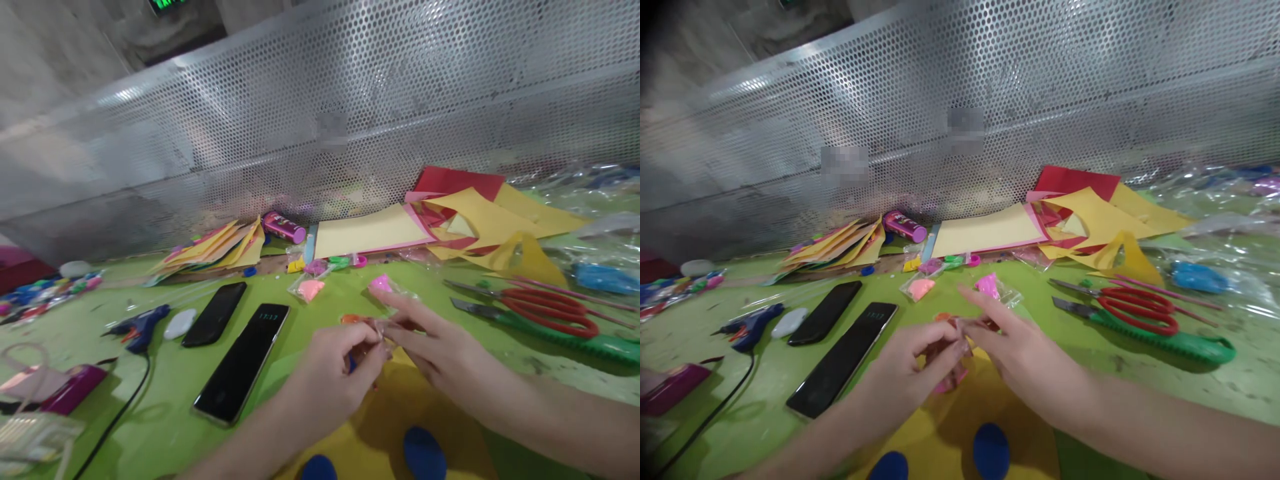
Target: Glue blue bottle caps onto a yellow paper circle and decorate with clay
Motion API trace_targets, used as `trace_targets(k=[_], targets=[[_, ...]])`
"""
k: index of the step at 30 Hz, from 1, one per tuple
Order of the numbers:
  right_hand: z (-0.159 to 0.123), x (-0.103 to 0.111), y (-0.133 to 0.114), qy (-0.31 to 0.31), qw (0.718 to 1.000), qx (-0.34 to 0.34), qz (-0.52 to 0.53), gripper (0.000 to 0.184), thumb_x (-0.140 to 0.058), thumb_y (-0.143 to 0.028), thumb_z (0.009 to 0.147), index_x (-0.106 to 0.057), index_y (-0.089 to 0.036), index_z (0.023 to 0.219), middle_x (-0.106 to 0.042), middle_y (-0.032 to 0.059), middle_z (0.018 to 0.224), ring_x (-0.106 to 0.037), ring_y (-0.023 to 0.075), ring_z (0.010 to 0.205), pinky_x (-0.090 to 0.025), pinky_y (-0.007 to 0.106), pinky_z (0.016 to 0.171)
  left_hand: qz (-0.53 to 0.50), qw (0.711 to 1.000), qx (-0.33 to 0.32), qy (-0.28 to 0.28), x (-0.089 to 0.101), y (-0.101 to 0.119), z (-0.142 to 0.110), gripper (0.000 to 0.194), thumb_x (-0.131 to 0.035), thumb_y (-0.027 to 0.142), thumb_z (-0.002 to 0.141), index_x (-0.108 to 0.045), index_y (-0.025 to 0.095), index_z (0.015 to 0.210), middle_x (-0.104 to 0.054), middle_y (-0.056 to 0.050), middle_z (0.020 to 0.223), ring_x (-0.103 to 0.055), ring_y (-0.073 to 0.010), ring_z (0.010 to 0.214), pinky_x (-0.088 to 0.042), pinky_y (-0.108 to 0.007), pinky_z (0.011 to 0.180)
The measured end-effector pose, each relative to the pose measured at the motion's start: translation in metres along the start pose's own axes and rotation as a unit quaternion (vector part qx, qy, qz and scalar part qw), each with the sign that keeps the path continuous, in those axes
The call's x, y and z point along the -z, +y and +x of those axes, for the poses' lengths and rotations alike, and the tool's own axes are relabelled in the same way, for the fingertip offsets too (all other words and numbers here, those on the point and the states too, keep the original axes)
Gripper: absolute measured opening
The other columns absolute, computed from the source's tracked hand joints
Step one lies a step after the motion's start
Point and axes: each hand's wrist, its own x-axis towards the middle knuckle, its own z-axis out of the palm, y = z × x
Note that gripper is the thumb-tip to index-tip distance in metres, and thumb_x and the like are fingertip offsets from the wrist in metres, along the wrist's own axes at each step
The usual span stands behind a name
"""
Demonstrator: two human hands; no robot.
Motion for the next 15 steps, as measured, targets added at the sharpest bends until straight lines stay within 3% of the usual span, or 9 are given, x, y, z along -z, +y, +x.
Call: trace_targets(k=[3, 5, 6, 9, 11, 15], targets=[[0.004, 0.003, -0.001, 0.014, 0.998, -0.052, 0.017, 0.043, -0.031, -0.007, 0.085, -0.062, -0.022, 0.111, -0.044, 0.0112, 0.136, -0.062, 0.0184, 0.094, -0.055, 0.032, 0.079, 0.062, 0.992, -0.018, 0.110, 0.012, -0.006, 0.008, 0.026, -0.046, 0.034, 0.085, -0.056, 0.018, 0.067, -0.060, -0.001, 0.066, -0.051, -0.0131, 0.061, -0.037, -0.025, 0.057], [0.007, 0.005, -0.001, 0.016, 0.993, -0.103, 0.062, 0.037, -0.034, -0.014, 0.090, -0.064, -0.025, 0.108, -0.043, 0.0080, 0.137, -0.063, 0.0199, 0.094, -0.056, 0.034, 0.076, 0.073, 0.979, -0.033, 0.186, 0.019, -0.012, 0.013, 0.015, -0.054, 0.033, 0.080, -0.059, 0.019, 0.084, -0.063, -0.003, 0.088, -0.055, -0.0164, 0.079, -0.041, -0.027, 0.068], [0.008, 0.007, -0.001, 0.015, 0.988, -0.125, 0.091, 0.034, -0.036, -0.019, 0.091, -0.066, -0.026, 0.105, -0.044, 0.0061, 0.136, -0.062, 0.0204, 0.096, -0.056, 0.034, 0.076, 0.061, 0.979, -0.038, 0.192, 0.021, -0.015, 0.015, 0.021, -0.059, 0.033, 0.077, -0.057, 0.020, 0.095, -0.062, -0.004, 0.099, -0.055, -0.0178, 0.089, -0.042, -0.028, 0.074], [0.011, 0.010, 0.001, 0.019, 0.974, -0.164, 0.155, 0.031, -0.039, -0.025, 0.091, -0.069, -0.028, 0.097, -0.045, 0.0035, 0.135, -0.058, 0.0215, 0.105, -0.054, 0.035, 0.081, -0.001, 0.994, -0.036, 0.107, 0.020, -0.021, 0.017, 0.045, -0.067, 0.034, 0.071, -0.053, 0.025, 0.112, -0.059, -0.003, 0.113, -0.056, -0.0187, 0.096, -0.044, -0.030, 0.081], [0.012, 0.011, 0.002, 0.018, 0.970, -0.167, 0.177, 0.032, -0.039, -0.025, 0.090, -0.070, -0.028, 0.099, -0.047, 0.0031, 0.133, -0.053, 0.0213, 0.112, -0.053, 0.033, 0.084, -0.034, 0.997, -0.030, 0.055, 0.017, -0.022, 0.017, 0.040, -0.066, 0.032, 0.073, -0.056, 0.024, 0.112, -0.062, -0.003, 0.109, -0.059, -0.0180, 0.091, -0.045, -0.030, 0.080], [0.015, 0.013, 0.007, -0.010, 0.969, -0.163, 0.187, 0.028, -0.044, -0.031, 0.090, -0.067, -0.030, 0.106, -0.049, 0.0040, 0.130, -0.047, 0.0233, 0.118, -0.055, 0.033, 0.078, -0.059, 0.997, 0.000, 0.045, 0.014, -0.020, 0.017, 0.034, -0.059, 0.032, 0.078, -0.060, 0.020, 0.110, -0.065, -0.005, 0.107, -0.059, -0.0191, 0.094, -0.045, -0.030, 0.082]])
